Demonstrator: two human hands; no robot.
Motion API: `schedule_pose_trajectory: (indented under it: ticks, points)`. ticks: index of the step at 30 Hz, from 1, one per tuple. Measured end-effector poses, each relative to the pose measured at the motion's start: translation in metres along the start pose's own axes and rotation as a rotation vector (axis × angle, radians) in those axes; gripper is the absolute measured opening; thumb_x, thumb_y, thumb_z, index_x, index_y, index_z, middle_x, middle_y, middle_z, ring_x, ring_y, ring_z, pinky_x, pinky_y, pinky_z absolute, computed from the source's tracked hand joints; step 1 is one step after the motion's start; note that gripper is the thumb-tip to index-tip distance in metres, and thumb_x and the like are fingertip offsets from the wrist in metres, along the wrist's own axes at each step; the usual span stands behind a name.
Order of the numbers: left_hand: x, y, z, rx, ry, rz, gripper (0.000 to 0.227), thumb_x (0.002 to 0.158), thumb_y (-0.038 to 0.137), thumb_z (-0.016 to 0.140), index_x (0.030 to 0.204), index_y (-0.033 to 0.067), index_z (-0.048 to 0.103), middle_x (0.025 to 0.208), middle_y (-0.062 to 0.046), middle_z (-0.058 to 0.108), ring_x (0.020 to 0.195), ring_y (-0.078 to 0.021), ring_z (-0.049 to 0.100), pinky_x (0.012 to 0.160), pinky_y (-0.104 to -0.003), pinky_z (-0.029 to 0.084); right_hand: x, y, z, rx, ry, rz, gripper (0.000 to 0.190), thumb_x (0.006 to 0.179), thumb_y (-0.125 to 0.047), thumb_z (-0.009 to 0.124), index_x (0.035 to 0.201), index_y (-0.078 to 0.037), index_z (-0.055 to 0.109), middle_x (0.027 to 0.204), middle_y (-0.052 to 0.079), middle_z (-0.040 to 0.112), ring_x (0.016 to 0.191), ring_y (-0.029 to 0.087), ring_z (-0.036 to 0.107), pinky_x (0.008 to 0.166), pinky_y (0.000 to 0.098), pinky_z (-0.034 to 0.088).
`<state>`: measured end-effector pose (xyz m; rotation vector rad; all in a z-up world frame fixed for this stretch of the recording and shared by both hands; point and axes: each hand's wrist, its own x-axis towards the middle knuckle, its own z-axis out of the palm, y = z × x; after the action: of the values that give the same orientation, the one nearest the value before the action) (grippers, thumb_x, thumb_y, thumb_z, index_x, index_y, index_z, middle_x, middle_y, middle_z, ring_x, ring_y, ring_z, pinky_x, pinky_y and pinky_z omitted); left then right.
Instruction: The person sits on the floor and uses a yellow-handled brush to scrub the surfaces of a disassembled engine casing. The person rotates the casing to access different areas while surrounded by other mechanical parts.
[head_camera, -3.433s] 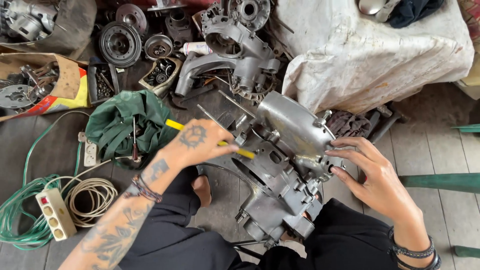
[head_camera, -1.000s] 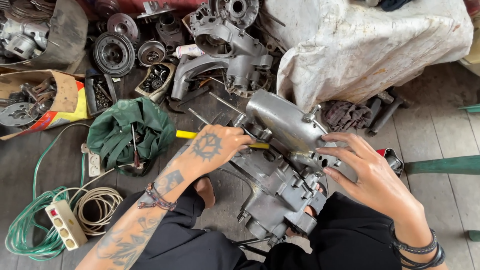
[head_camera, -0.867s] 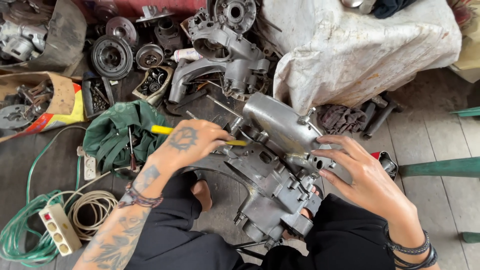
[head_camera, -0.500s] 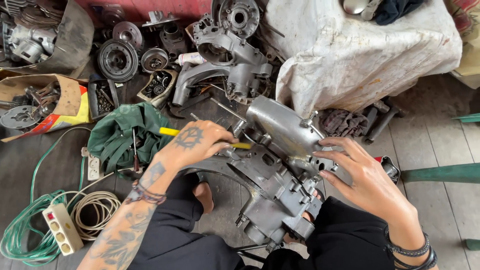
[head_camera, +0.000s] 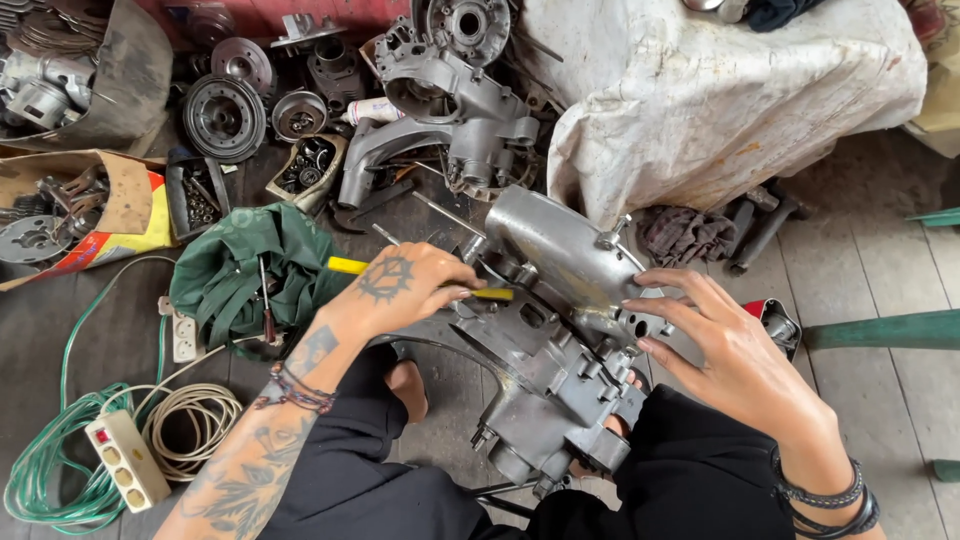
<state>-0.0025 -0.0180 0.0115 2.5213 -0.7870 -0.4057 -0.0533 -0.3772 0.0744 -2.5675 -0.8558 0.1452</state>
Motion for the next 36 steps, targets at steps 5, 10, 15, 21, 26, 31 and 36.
schedule_pose_trajectory:
  ticks: [5,10,15,21,26,31,36]
  points:
    - [0.007,0.009,0.013,0.064,0.069,0.107,0.025,0.099,0.026,0.062,0.119,0.0205,0.076,0.109,0.003,0.078,0.094,-0.0230,0.073,0.072,-0.042,0.057,0.001,-0.001,0.000,-0.004,-0.004,-0.014,0.036,0.094,-0.026,0.063,0.129,-0.016,0.064,0.141,0.006,0.055,0.126,0.027,0.058,0.095,0.0454,0.053]
    - [0.002,0.004,-0.007,0.051,-0.032,-0.062,0.020,0.097,0.029,0.066,0.111,0.0221,0.079,0.080,0.004,0.080,0.082,-0.0211,0.074,0.068,-0.040,0.054,-0.003,0.002,0.000,0.000,-0.028,-0.004,0.041,0.094,-0.023,0.064,0.135,-0.018,0.061,0.145,0.004,0.051,0.127,0.027,0.058,0.093,0.0445,0.055]
    - [0.016,0.017,0.014,0.014,0.001,0.101,0.023,0.100,0.026,0.060,0.114,0.0211,0.077,0.102,0.002,0.079,0.089,-0.0271,0.072,0.070,-0.045,0.054,-0.003,0.001,0.001,-0.009,-0.026,-0.002,0.040,0.094,-0.026,0.063,0.133,-0.016,0.062,0.145,0.006,0.052,0.129,0.028,0.057,0.096,0.0469,0.054]
    - [0.021,0.017,0.003,0.140,0.012,0.046,0.018,0.099,0.027,0.060,0.103,0.0198,0.076,0.099,0.002,0.078,0.087,-0.0268,0.072,0.062,-0.044,0.055,-0.006,-0.001,0.000,0.010,-0.041,-0.009,0.041,0.095,-0.026,0.062,0.135,-0.016,0.060,0.146,0.006,0.050,0.128,0.028,0.057,0.092,0.0461,0.055]
    - [0.011,0.012,-0.010,0.108,-0.019,0.000,0.020,0.097,0.027,0.065,0.111,0.0210,0.078,0.090,-0.001,0.078,0.085,-0.0297,0.072,0.067,-0.045,0.054,-0.011,-0.003,-0.002,0.021,-0.045,0.004,0.047,0.094,-0.029,0.063,0.139,-0.018,0.056,0.150,0.007,0.048,0.118,0.026,0.064,0.081,0.0426,0.059]
    - [0.007,0.019,-0.019,0.111,-0.154,-0.119,0.019,0.096,0.027,0.065,0.110,0.0270,0.078,0.077,-0.002,0.075,0.085,-0.0294,0.069,0.071,-0.044,0.051,-0.013,-0.005,-0.005,0.012,-0.048,0.024,0.048,0.093,-0.032,0.064,0.139,-0.018,0.056,0.150,0.006,0.049,0.108,0.025,0.068,0.071,0.0420,0.060]
    - [-0.010,-0.024,-0.007,0.233,-0.018,-0.074,0.018,0.090,0.036,0.071,0.108,0.0329,0.070,0.099,0.003,0.071,0.102,-0.0242,0.064,0.087,-0.043,0.048,-0.021,0.002,-0.004,-0.033,-0.042,0.030,0.044,0.096,-0.026,0.061,0.139,-0.017,0.056,0.147,0.006,0.051,0.124,0.028,0.060,0.089,0.0440,0.055]
